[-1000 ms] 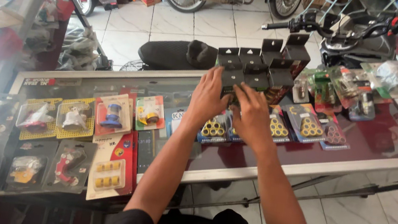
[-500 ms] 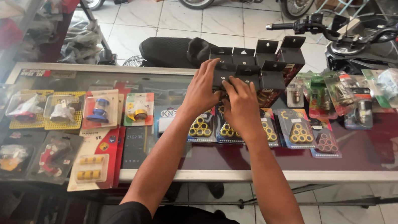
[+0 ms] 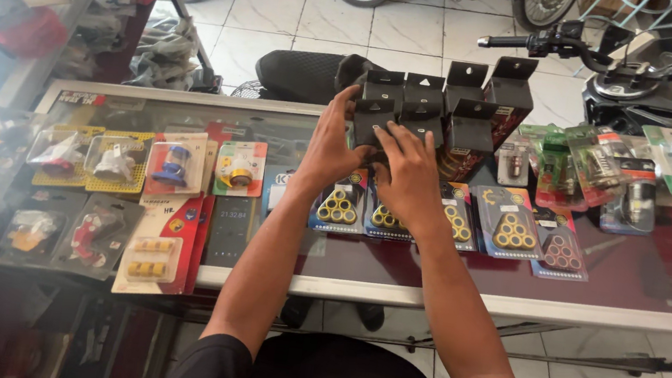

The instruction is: The person picks up packaged motorcycle accessories and parts from a counter and hangs them on hooks on a wall-mounted display rack. They handle various items one at a time, including small components and bulbs in their packaging.

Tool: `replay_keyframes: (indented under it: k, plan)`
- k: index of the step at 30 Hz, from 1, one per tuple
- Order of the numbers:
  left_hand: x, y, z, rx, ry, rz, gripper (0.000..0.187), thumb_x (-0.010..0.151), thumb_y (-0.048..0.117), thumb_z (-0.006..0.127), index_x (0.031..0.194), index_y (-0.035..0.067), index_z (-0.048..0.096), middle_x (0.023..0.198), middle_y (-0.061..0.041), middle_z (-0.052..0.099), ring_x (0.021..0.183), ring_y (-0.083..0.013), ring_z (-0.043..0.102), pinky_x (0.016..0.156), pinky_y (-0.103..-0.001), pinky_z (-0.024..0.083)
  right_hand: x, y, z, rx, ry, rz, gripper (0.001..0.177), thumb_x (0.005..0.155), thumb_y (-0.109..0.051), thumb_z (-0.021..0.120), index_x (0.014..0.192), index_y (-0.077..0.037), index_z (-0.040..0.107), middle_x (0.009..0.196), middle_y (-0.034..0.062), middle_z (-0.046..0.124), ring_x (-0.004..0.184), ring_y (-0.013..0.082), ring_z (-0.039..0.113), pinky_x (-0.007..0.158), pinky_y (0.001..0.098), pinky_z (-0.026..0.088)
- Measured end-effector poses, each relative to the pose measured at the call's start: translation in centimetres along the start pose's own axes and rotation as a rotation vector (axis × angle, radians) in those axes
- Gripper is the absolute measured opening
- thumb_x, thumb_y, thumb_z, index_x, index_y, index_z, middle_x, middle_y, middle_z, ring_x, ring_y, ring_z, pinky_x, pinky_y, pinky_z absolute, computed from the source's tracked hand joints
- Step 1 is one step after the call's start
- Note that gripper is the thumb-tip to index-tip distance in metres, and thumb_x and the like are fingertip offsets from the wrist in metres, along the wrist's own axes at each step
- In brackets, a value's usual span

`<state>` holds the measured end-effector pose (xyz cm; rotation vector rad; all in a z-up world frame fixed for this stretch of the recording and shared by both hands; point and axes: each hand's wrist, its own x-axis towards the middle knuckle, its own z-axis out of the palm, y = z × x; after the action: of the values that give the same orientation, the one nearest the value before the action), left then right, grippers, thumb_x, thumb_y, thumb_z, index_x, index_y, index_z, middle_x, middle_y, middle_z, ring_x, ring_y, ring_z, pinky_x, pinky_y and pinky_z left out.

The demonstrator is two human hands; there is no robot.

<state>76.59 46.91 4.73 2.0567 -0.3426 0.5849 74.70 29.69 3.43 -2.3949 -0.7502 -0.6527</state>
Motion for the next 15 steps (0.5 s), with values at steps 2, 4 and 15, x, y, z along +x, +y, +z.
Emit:
replay_keyframes:
  k: [2, 4, 15]
  plan:
    - [0.0, -0.1, -0.4, 0.002, -0.005, -0.035, 0.101, 0.064, 0.000, 0.091, 0.149, 0.006, 0.038, 0.128, -0.015, 0.060, 0.118, -0.0298, 0.062, 0.103, -0.041, 0.051, -0.1, 0.2, 0.1, -0.002, 0.001, 0.026, 0.061, 0.086, -0.009, 0.072, 0.144, -0.007, 0.054, 0.146, 0.0179, 0.055, 0.137, 0.0339, 0.050, 0.120, 0.0598, 0.024]
    - [0.1, -0.1, -0.8, -0.002, 0.000, -0.050, 0.099, 0.066, 0.001, 0.091, 0.150, 0.007, 0.038, 0.129, -0.015, 0.060, 0.120, -0.0281, 0.062, 0.103, -0.040, 0.053, -0.1, 0.4, 0.1, -0.006, 0.000, 0.044, 0.064, 0.086, -0.010, 0.072, 0.147, -0.007, 0.051, 0.147, 0.0179, 0.054, 0.138, 0.0334, 0.049, 0.121, 0.0600, 0.023]
    - [-0.3, 1.0, -3.4, -0.044, -0.012, -0.062, 0.097, 0.071, -0.002, 0.088, 0.152, 0.010, 0.037, 0.131, -0.012, 0.061, 0.124, -0.0238, 0.062, 0.108, -0.040, 0.053, 0.0, 0.6, -0.1, 0.082, 0.033, 0.069, 0.071, 0.087, -0.014, 0.074, 0.150, -0.007, 0.044, 0.143, 0.0175, 0.057, 0.137, 0.0341, 0.051, 0.123, 0.0625, 0.015]
